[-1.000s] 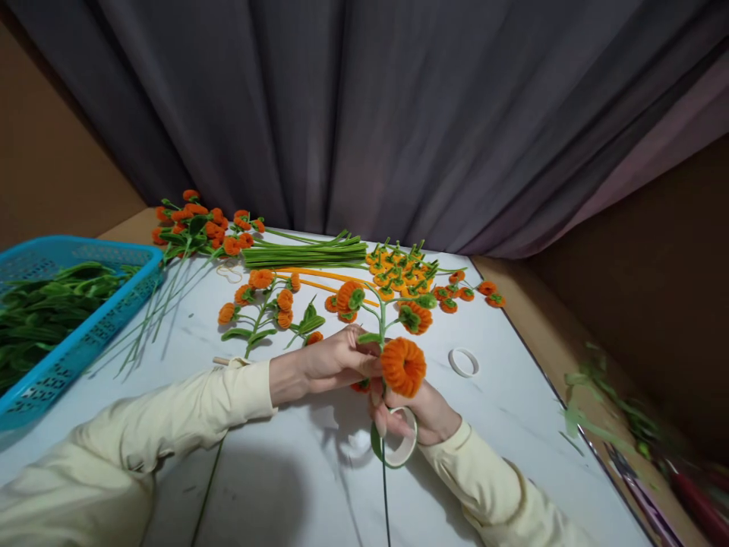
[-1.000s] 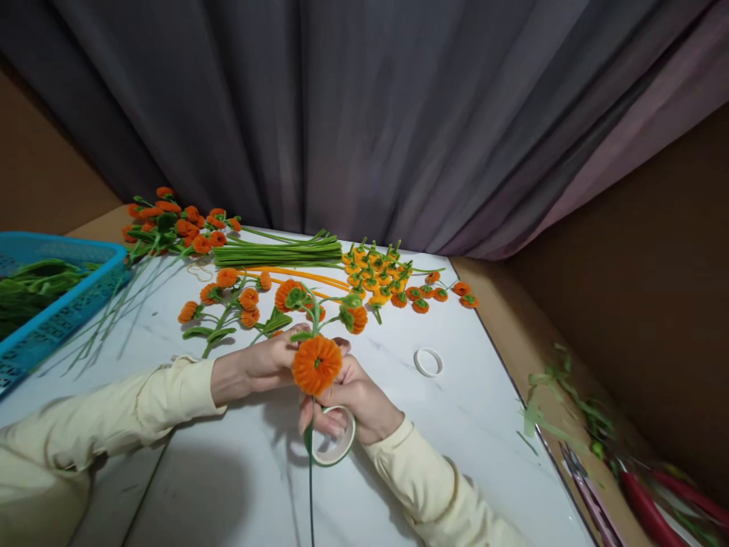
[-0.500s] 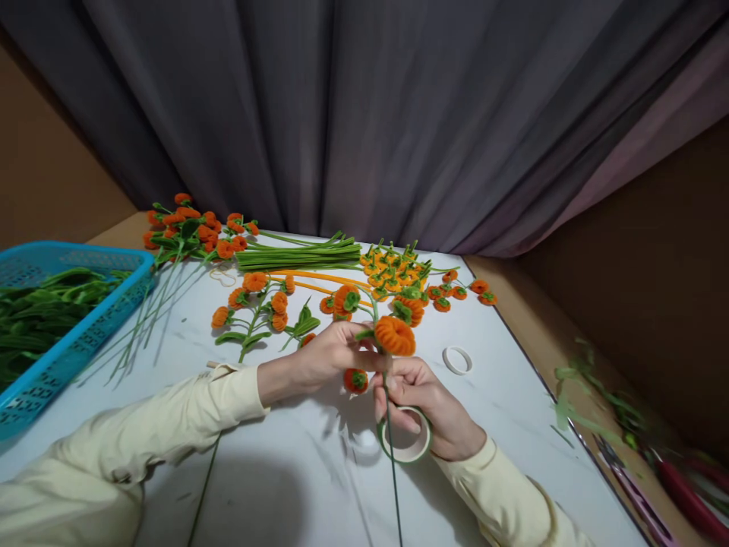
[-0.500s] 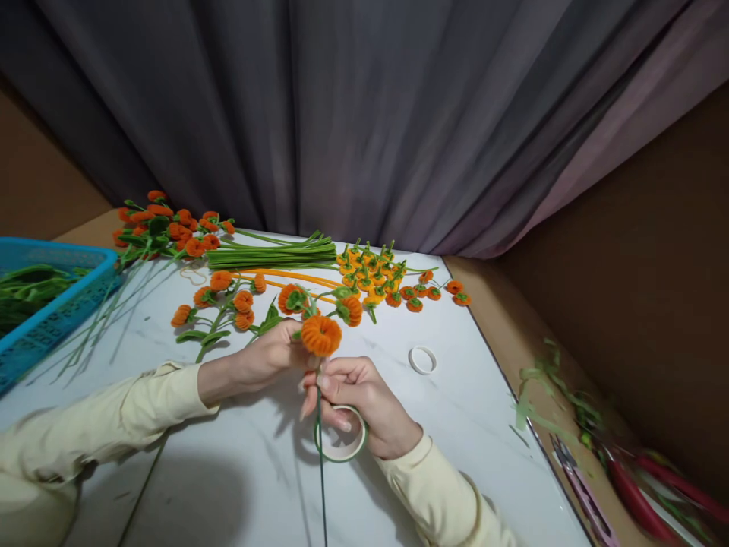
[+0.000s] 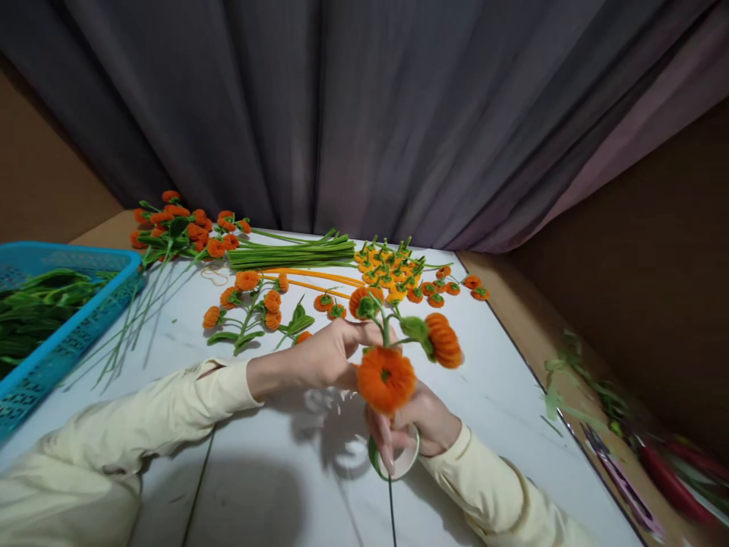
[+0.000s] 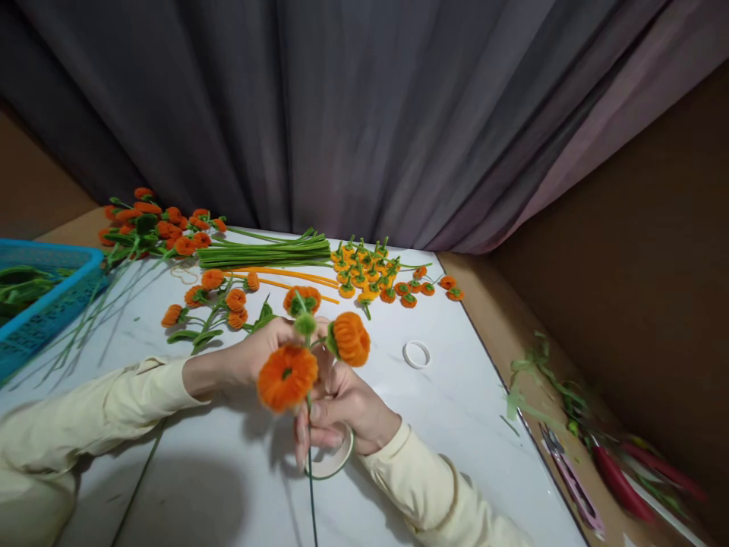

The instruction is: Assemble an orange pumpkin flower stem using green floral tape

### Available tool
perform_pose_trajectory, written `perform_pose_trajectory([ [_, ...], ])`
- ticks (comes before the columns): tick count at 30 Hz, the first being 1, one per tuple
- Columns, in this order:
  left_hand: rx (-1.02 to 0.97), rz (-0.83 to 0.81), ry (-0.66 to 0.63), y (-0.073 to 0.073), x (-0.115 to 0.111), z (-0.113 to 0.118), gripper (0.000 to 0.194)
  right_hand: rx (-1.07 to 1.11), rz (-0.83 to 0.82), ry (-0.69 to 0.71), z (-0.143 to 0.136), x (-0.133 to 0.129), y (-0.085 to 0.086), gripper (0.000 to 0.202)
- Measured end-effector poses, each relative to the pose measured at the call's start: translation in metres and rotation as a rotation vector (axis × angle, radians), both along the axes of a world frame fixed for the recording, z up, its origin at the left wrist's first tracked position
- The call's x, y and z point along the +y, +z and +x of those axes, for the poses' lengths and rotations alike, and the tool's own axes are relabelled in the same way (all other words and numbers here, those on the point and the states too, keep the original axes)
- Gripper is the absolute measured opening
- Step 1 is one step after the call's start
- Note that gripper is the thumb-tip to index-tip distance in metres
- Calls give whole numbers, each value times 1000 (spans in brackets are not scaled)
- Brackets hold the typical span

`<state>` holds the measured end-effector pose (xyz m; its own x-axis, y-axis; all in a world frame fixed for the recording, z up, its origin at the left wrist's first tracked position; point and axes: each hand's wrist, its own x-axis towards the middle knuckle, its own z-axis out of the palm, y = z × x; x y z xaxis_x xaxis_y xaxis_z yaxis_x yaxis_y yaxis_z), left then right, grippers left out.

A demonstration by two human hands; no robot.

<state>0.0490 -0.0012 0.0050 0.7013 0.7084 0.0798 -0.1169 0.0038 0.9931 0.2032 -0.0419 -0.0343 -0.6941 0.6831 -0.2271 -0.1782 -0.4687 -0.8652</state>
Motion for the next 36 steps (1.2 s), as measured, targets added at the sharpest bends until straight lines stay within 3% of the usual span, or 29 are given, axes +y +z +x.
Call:
perform_pose_trajectory([
  [4,-30,-186,115,-8,-17,-2,28,161,-101,6,2,3,-2,38],
  [8,-119,-433,57,-19,-33,4,30,175,-162,-32,0,0,-6,36],
  [10,-143,-479,19,-20,-37,6,27,177,-173,-51,0,-2,-8,35],
  [13,-150,-463,30,-17,-37,5,26,191,-185,-21,-1,-2,-9,32],
  [18,-144,-404,154,-10,-36,4,24,168,-185,78,0,2,-5,29],
  [23,-125,-386,189,-12,-38,3,21,116,-94,126,10,11,-1,30],
  [30,57,-27,277,-14,-35,-2,35,-95,151,223,31,24,14,24],
  [36,203,-35,297,-24,-32,-4,43,-331,212,122,27,19,26,30],
])
